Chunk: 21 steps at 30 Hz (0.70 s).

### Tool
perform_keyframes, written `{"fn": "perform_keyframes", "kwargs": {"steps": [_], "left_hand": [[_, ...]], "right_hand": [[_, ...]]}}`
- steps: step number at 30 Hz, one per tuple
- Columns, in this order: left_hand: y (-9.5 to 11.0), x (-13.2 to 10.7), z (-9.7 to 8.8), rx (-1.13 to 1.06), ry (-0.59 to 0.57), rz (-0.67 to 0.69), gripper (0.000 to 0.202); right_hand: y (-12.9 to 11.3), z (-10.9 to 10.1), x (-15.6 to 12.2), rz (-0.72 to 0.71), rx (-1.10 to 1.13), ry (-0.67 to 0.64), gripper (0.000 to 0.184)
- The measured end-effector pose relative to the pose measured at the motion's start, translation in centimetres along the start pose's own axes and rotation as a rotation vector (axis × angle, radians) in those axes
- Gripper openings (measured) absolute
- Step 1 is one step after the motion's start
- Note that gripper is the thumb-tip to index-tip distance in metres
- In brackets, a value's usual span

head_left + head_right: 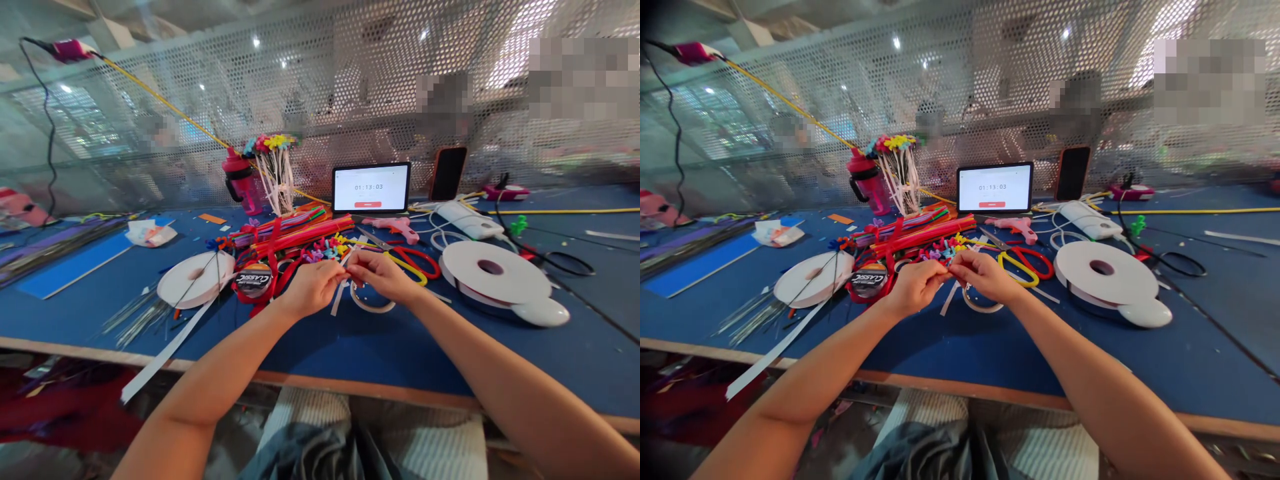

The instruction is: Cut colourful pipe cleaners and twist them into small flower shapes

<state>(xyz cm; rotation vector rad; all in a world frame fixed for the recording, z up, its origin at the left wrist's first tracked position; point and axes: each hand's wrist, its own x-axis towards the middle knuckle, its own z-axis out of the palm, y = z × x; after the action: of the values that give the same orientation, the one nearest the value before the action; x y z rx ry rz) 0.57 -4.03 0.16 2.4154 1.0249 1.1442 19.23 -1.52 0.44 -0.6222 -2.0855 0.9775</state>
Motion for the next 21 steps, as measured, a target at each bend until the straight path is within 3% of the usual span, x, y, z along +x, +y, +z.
{"fn": "perform_keyframes", "kwargs": {"steps": [4, 6, 8, 10, 13, 15, 17, 19, 21], "left_hand": [[0.0, 0.7, 0.2, -0.65, -0.127, -0.375, 0.026], [-0.2, 1.0, 0.3, -0.939, -0.242, -0.495, 0.03], [-0.4, 1.1, 0.4, -1.066, -0.346, -0.536, 0.032], [-0.4, 0.9, 0.4, -1.003, -0.327, -0.497, 0.031], [-0.4, 0.4, 0.3, -0.549, -0.086, -0.269, 0.023], [-0.4, 0.0, 0.2, -0.192, 0.006, -0.068, 0.016], [-0.3, -0.1, 0.1, 0.011, 0.021, 0.063, 0.013], [-0.1, -0.1, 0.0, 0.036, 0.048, 0.07, 0.014], [0.2, 0.1, 0.0, -0.098, 0.048, -0.046, 0.018]], "right_hand": [[-0.4, -0.2, -0.3, -0.209, -0.411, 0.161, 0.022], [-0.7, -0.5, -0.7, -0.354, -0.626, 0.152, 0.018], [-1.0, -0.8, -1.0, -0.437, -0.738, 0.075, 0.018], [-1.1, -0.9, -1.0, -0.417, -0.721, 0.06, 0.016], [-0.7, -0.7, -0.6, -0.191, -0.429, 0.134, 0.028], [-0.3, -0.4, -0.3, -0.03, -0.178, 0.061, 0.036], [-0.1, -0.2, -0.1, 0.036, -0.026, -0.034, 0.037], [-0.1, -0.1, 0.0, 0.014, -0.022, -0.023, 0.032], [-0.2, 0.0, 0.0, -0.071, -0.146, 0.073, 0.026]]}}
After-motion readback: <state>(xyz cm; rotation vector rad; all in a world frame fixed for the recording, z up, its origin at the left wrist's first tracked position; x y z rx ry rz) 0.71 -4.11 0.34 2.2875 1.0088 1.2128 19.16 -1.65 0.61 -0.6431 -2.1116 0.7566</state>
